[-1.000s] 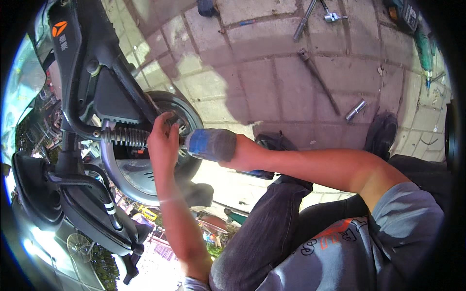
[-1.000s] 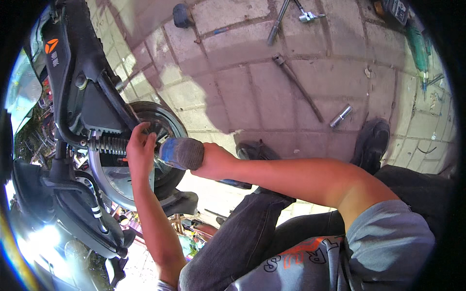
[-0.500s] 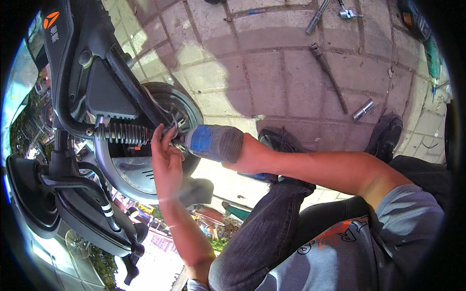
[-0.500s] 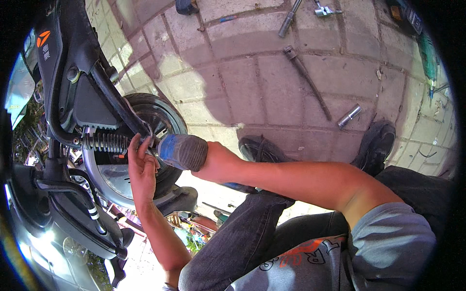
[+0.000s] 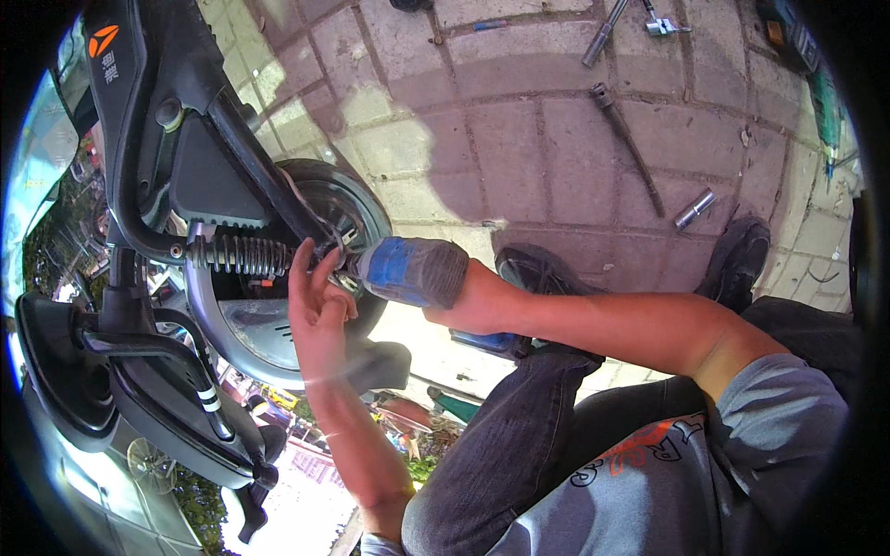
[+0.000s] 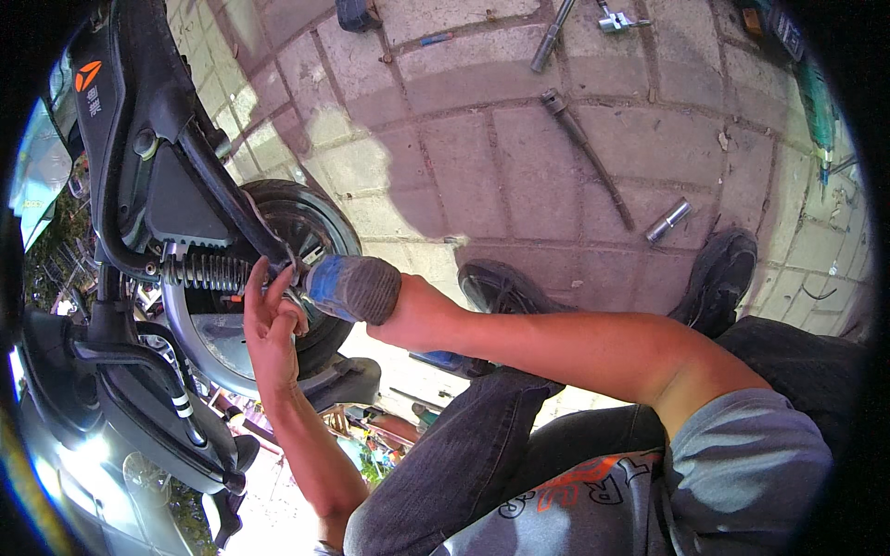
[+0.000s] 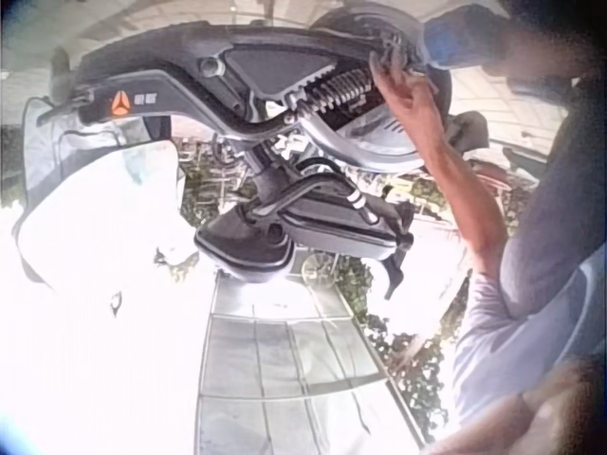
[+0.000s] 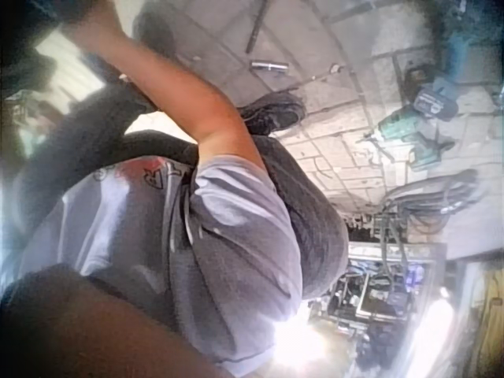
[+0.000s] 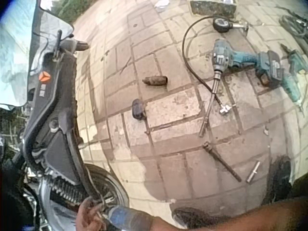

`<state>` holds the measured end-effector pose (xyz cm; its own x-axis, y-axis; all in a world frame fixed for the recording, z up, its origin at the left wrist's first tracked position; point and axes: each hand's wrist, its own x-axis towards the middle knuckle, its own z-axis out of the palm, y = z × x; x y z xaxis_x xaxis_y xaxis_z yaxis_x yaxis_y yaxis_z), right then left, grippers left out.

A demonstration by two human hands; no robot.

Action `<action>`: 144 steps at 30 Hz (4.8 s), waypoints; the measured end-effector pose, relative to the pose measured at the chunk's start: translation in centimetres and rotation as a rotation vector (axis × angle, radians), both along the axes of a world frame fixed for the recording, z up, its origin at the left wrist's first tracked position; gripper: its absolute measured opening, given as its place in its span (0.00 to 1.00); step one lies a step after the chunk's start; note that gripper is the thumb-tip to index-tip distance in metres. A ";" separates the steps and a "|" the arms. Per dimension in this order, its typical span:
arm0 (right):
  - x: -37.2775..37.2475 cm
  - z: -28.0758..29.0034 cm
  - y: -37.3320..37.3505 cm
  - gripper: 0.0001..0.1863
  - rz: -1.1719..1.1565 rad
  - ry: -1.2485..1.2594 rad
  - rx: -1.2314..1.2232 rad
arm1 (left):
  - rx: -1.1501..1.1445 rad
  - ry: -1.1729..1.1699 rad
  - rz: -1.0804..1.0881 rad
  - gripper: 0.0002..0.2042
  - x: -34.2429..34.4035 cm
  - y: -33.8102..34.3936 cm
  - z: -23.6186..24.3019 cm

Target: The person uses a cordless impact wrench to remove and install bolts on the rear wheel and suspension area of a scooter. They switch between tools and positions to access different fasteners, then place tools on the ground after finishing.

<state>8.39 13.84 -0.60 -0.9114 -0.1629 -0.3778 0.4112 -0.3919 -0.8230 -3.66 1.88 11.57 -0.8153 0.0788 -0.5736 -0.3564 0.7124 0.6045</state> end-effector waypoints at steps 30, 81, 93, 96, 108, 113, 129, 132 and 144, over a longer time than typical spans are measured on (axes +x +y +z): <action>1.0 -0.5 -0.9 0.22 -0.079 -0.122 -0.065 | 0.328 0.006 0.221 0.37 0.7 -1.4 -0.7; 2.8 -0.1 -1.3 0.25 0.018 -0.083 -0.075 | 1.020 -0.379 0.856 0.17 5.1 -2.7 -6.3; 2.6 1.1 -1.9 0.22 -0.064 0.010 -0.137 | 0.741 -0.375 0.865 0.18 4.0 -2.8 -4.8; 0.9 0.0 1.1 0.19 0.142 -0.028 0.025 | 0.751 -0.387 0.854 0.17 3.5 -3.1 -4.8; 0.0 2.8 0.1 0.21 0.120 -0.434 -0.390 | 0.767 -0.301 0.812 0.18 3.9 -3.4 -6.3; 0.6 0.0 -0.9 0.21 -0.048 -0.124 -0.043 | -0.345 -0.126 0.316 0.16 2.0 -2.7 -2.6; 0.0 -1.0 -0.5 0.19 0.237 -0.095 0.032 | -0.584 -0.032 -0.580 0.15 -4.4 2.1 -2.5; 0.2 -0.9 -1.0 0.17 0.093 -0.058 0.056 | -0.552 -0.021 -0.618 0.15 -5.1 0.9 -3.0; 0.2 -1.8 -1.0 0.17 0.030 0.010 0.023 | -0.937 0.003 -0.734 0.18 -4.0 3.9 -3.5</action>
